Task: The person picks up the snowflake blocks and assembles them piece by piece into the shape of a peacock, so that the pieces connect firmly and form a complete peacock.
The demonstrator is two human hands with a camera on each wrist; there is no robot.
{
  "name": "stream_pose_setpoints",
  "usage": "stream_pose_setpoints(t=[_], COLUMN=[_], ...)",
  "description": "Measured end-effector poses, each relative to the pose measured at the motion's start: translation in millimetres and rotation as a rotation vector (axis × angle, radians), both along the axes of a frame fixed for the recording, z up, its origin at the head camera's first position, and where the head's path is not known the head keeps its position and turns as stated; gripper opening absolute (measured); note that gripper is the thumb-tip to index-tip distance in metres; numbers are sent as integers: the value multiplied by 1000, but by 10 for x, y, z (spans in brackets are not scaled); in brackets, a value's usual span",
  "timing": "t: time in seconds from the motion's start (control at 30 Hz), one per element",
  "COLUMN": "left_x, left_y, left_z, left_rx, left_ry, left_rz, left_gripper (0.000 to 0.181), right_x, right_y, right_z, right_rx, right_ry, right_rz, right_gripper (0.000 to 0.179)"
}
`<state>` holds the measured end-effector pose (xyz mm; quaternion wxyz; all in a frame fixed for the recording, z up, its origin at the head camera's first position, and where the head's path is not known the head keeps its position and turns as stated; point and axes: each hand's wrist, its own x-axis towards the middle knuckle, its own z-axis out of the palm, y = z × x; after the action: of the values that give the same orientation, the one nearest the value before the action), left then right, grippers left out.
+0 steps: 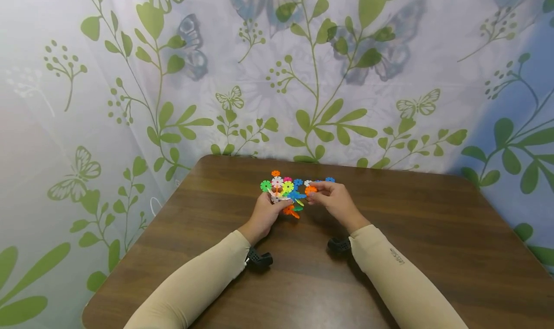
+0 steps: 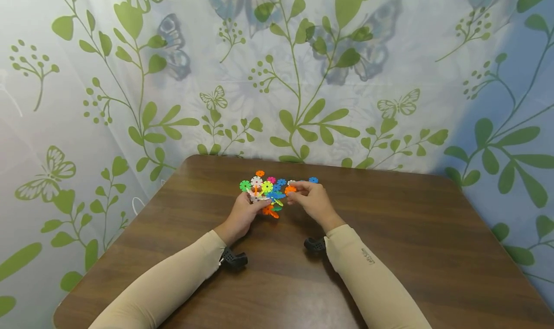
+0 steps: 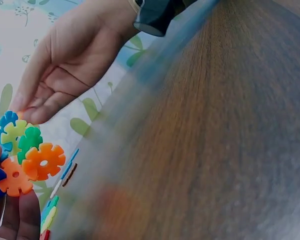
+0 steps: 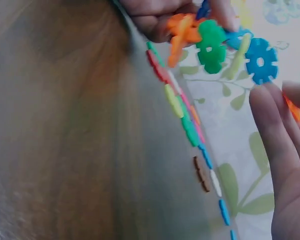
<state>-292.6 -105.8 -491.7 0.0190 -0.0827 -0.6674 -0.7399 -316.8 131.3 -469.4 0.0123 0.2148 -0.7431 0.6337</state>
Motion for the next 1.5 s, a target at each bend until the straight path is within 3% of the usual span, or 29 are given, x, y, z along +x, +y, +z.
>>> stream_pose_setpoints(t=[0.1,0.23,0.43,0.77,1.07,1.27,1.37,1.5], left_x=[1,-2,14,53,85,101,91,69], left_y=[-5,-11,-16,-6,-5,5,14,35], left_z=[-3,-9,-5,-13,-8,11,13,27], left_rx=[-8,-43,-197,-352,-398,-363,-320,-251], left_ry=[8,28,101,227,348,423,422,343], left_rz=[-5,-11,-2,21,45,64,72,61], left_gripper=[54,55,58,48,46,41,40,46], right_x=[6,14,39,75,107,132,121,119], right_y=[19,52,63,-2,-57,-108,-131,-169], right_z=[33,90,144,147,112,47,17,46], right_rx=[-15,70,172,185,172,139,109,79], right_ry=[-43,-18,3,8,39,29,40,48], right_rz=[52,42,87,97,86,44,36,-7], right_gripper=[40,41,38,37,32,31,33,33])
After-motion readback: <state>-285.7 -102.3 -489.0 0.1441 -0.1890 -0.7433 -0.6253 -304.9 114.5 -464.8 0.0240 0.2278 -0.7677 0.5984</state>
